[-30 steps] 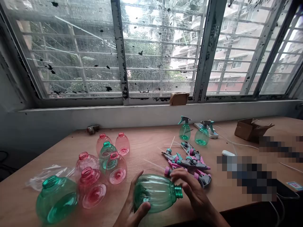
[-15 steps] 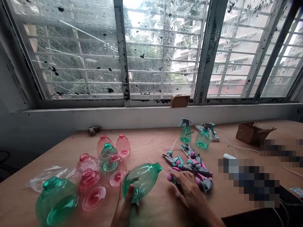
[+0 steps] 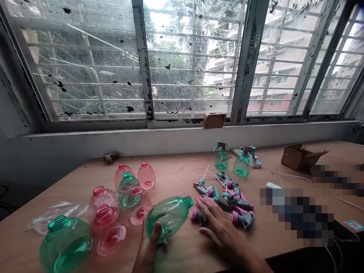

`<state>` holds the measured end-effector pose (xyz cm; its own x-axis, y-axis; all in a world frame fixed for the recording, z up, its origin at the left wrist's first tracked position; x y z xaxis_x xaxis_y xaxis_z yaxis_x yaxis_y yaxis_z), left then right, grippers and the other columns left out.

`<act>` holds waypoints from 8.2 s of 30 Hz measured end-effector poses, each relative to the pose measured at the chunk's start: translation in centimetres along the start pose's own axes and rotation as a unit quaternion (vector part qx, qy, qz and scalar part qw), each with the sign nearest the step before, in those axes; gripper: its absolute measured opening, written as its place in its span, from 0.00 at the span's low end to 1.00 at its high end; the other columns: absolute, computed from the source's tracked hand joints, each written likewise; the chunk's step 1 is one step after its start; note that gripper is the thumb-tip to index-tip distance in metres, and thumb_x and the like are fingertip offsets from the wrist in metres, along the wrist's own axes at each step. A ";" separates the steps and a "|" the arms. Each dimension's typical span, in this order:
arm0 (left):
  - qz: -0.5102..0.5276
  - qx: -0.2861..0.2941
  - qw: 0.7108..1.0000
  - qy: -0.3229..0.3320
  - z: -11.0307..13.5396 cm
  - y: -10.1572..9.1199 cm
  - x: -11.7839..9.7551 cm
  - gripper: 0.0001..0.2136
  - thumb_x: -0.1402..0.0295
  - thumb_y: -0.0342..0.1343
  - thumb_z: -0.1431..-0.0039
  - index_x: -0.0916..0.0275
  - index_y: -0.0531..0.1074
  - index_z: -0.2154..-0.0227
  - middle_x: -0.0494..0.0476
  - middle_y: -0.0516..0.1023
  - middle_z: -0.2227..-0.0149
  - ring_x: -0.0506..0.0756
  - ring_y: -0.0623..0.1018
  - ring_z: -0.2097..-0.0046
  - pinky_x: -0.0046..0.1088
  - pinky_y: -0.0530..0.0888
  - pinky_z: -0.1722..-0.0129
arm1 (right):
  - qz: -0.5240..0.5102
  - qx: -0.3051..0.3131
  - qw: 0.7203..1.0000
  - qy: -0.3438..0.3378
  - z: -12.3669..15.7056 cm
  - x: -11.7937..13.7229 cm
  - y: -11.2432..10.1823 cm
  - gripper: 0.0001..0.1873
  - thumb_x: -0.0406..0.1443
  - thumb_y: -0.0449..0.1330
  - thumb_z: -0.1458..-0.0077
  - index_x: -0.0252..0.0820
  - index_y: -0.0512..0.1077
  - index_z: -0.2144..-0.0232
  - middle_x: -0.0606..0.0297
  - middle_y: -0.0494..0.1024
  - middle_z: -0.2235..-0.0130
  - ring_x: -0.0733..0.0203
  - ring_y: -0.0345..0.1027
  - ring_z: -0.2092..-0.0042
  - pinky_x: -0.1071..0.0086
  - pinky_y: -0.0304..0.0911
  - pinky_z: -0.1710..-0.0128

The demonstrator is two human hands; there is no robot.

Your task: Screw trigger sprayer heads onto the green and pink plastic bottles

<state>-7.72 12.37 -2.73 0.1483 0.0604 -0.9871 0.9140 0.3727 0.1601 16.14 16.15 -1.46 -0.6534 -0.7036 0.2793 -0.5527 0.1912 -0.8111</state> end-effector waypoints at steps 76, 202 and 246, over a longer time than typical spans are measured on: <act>-0.068 0.246 0.963 0.092 2.4 3.1 -0.4 0.41 0.56 0.74 0.50 0.47 0.55 0.39 0.59 0.75 0.40 0.66 0.74 0.37 0.41 0.71 0.38 | -0.595 -0.157 0.754 0.230 2.8 -2.6 -0.8 0.22 0.43 0.79 0.52 0.41 0.79 0.59 0.60 0.80 0.59 0.65 0.65 0.75 0.72 0.67 0.78; -0.141 0.239 0.956 0.094 1.3 2.2 -0.1 0.36 0.38 0.55 0.41 0.59 0.68 0.39 0.63 0.81 0.47 0.66 0.79 0.50 0.39 0.74 0.48 | -0.643 -0.069 0.728 0.228 3.3 -2.2 0.9 0.28 0.57 0.71 0.46 0.38 0.75 0.60 0.62 0.81 0.76 0.55 0.76 0.76 0.70 0.65 0.79; -0.124 0.256 0.955 0.085 1.5 1.8 0.5 0.37 0.41 0.56 0.40 0.53 0.61 0.32 0.59 0.76 0.39 0.74 0.70 0.36 0.48 0.71 0.39 | -0.679 -0.090 0.672 0.282 3.4 -2.3 0.7 0.27 0.50 0.79 0.57 0.41 0.78 0.60 0.69 0.74 0.75 0.63 0.60 0.78 0.71 0.51 0.78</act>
<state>-5.39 11.68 -2.97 -0.1201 0.1946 -0.9735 0.9845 -0.1032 -0.1421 18.98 15.53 -4.46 0.4533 0.0484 0.8901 -0.8575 -0.2491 0.4502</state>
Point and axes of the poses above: each hand's wrist, its own z-axis away from the middle knuckle, its own y-axis out of the palm, x = y × z, the point moved 7 cm from there along -z, towards the middle knuckle
